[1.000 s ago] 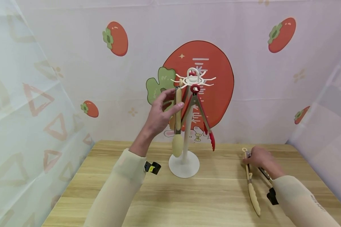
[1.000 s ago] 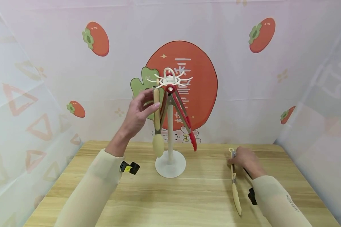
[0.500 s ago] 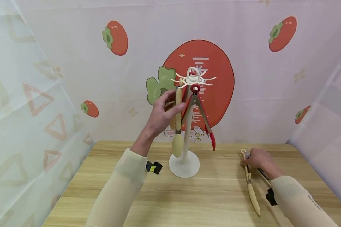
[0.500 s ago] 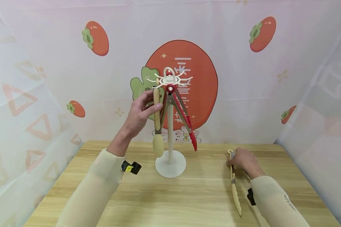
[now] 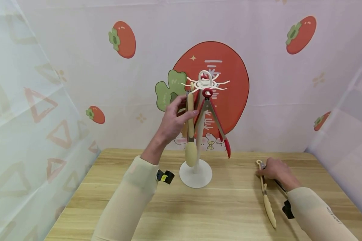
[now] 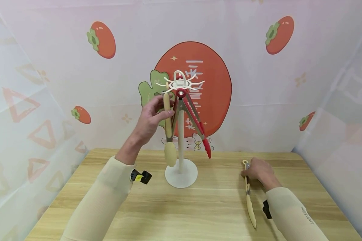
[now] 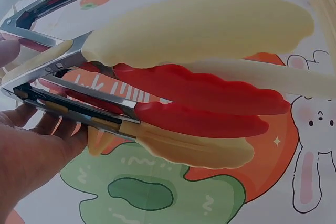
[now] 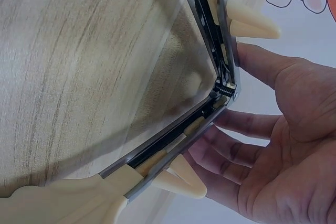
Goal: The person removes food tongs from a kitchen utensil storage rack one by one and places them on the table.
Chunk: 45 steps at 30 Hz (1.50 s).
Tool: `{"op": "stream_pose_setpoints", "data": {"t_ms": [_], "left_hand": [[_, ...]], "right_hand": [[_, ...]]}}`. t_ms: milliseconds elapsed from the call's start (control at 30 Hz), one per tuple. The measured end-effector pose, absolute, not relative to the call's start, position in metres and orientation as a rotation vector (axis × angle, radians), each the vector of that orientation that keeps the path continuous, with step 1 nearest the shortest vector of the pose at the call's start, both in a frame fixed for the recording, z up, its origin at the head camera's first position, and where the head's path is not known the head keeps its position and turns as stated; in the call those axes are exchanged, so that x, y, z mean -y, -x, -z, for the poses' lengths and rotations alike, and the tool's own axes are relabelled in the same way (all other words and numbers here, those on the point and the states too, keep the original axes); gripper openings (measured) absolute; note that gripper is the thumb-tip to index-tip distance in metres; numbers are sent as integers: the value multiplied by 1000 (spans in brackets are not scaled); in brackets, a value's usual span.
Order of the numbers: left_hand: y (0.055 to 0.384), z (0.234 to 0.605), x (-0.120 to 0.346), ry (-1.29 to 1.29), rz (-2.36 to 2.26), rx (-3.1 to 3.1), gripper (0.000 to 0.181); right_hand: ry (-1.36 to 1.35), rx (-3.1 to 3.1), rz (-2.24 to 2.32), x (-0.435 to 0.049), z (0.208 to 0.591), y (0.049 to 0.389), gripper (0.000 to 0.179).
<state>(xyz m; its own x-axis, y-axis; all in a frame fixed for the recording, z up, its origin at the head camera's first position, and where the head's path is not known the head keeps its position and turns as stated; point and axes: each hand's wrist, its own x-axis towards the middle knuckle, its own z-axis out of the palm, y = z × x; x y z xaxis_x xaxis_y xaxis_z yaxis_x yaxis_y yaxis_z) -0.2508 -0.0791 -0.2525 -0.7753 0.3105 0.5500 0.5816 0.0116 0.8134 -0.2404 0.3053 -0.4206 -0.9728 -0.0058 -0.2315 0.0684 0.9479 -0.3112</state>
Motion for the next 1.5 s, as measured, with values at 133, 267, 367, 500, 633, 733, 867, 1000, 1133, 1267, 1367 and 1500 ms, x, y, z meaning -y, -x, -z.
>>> {"op": "stream_pose_setpoints", "data": {"t_ms": [133, 267, 367, 500, 633, 733, 867, 1000, 1133, 1267, 1367, 1500], "left_hand": [[251, 252, 80, 918, 1847, 2077, 57], [250, 252, 82, 906, 1836, 2096, 59], [250, 251, 84, 898, 1830, 2108, 58], [249, 251, 86, 884, 1833, 2125, 57], [249, 250, 87, 858, 1821, 2154, 57], [249, 250, 88, 851, 1809, 2165, 58], [249, 249, 90, 860, 1804, 2164, 59], [248, 248, 92, 873, 1794, 2170, 60], [248, 247, 94, 878, 1781, 2171, 61], [246, 244, 98, 862, 1787, 2161, 64], [246, 242, 100, 856, 1796, 2143, 64], [244, 239, 104, 850, 1794, 2122, 62]], "right_hand": [[-48, -2871, 472, -305, 421, 241, 41], [-49, -2878, 474, -307, 424, 243, 41], [-39, -2884, 468, -308, 425, 242, 41], [-25, -2888, 455, -307, 425, 240, 41], [-17, -2897, 451, -307, 427, 241, 41], [-20, -2902, 455, -307, 428, 240, 41], [-32, -2903, 465, -307, 429, 239, 41], [-42, -2908, 472, -307, 430, 238, 41], [-59, -2910, 471, -307, 431, 237, 43], [-71, -2912, 477, -307, 432, 237, 44], [-66, -2917, 486, -307, 432, 236, 43], [-54, -2929, 495, -309, 433, 235, 42]]}}
